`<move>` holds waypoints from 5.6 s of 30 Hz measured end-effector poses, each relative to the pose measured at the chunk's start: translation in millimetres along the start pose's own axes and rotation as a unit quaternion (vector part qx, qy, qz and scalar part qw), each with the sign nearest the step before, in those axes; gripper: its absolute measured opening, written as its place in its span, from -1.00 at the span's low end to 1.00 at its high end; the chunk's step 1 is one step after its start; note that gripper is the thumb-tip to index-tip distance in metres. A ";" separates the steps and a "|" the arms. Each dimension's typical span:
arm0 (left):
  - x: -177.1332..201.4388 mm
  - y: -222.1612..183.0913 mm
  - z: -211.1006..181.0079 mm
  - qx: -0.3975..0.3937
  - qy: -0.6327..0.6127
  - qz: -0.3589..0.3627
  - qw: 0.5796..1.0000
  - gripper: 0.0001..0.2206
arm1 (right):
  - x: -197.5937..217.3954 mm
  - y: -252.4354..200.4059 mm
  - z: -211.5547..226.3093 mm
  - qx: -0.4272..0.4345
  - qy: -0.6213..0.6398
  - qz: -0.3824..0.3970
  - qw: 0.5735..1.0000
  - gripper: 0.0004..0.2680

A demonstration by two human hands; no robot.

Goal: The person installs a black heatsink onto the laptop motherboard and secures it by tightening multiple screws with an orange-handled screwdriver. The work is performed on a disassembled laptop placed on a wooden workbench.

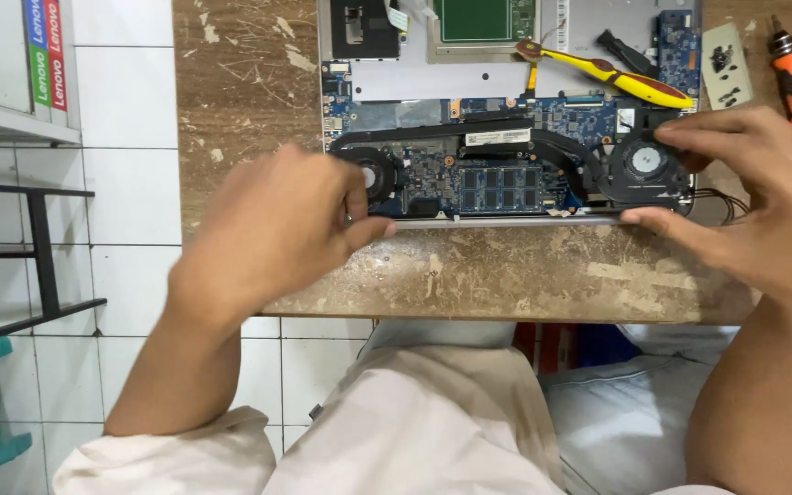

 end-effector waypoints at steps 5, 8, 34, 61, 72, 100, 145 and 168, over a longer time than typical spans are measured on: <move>-37.1 -34.2 17.3 -0.032 -0.170 -0.235 0.956 -0.82 | -2.9 -6.7 -14.7 -0.004 0.012 0.008 1.000 -0.42; -39.4 -60.9 20.1 -0.065 -0.219 -0.402 0.887 -0.89 | -5.9 -9.4 -15.6 -0.006 0.011 0.025 1.000 -0.39; -61.2 -55.3 14.2 -0.027 -0.161 -0.500 0.851 -0.92 | -13.6 -15.1 -39.2 -0.024 0.071 -0.042 0.996 -0.50; -77.2 -45.4 29.4 -0.128 -0.228 -0.368 0.892 -0.83 | -17.4 -13.4 -34.1 -0.005 0.057 -0.027 0.998 -0.48; -59.0 -50.8 32.3 -0.115 -0.153 -0.366 0.911 -0.82 | -20.0 -6.9 -24.3 0.000 0.040 0.001 0.999 -0.48; -2.1 74.7 -82.2 -0.299 0.054 -0.185 0.935 -0.52 | -18.4 -5.6 -24.8 0.002 0.045 0.021 0.999 -0.60; -11.0 69.0 -74.1 -0.314 -0.064 -0.199 0.926 -0.74 | -102.9 107.9 -7.3 -0.040 0.076 0.206 0.975 -0.85; -19.4 66.6 -81.9 -0.321 0.003 -0.168 0.932 -0.60 | -29.3 84.7 -53.9 0.006 -0.032 0.119 0.992 -0.87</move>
Point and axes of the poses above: each hand's wrist, its own y-axis towards the middle knuckle, its own x-axis out of the back of the hand, z = x × y, the point moved 10 cm from there along y, towards the middle knuckle, and after that the axes turned 7 degrees about -z, right-handed, at the moved point
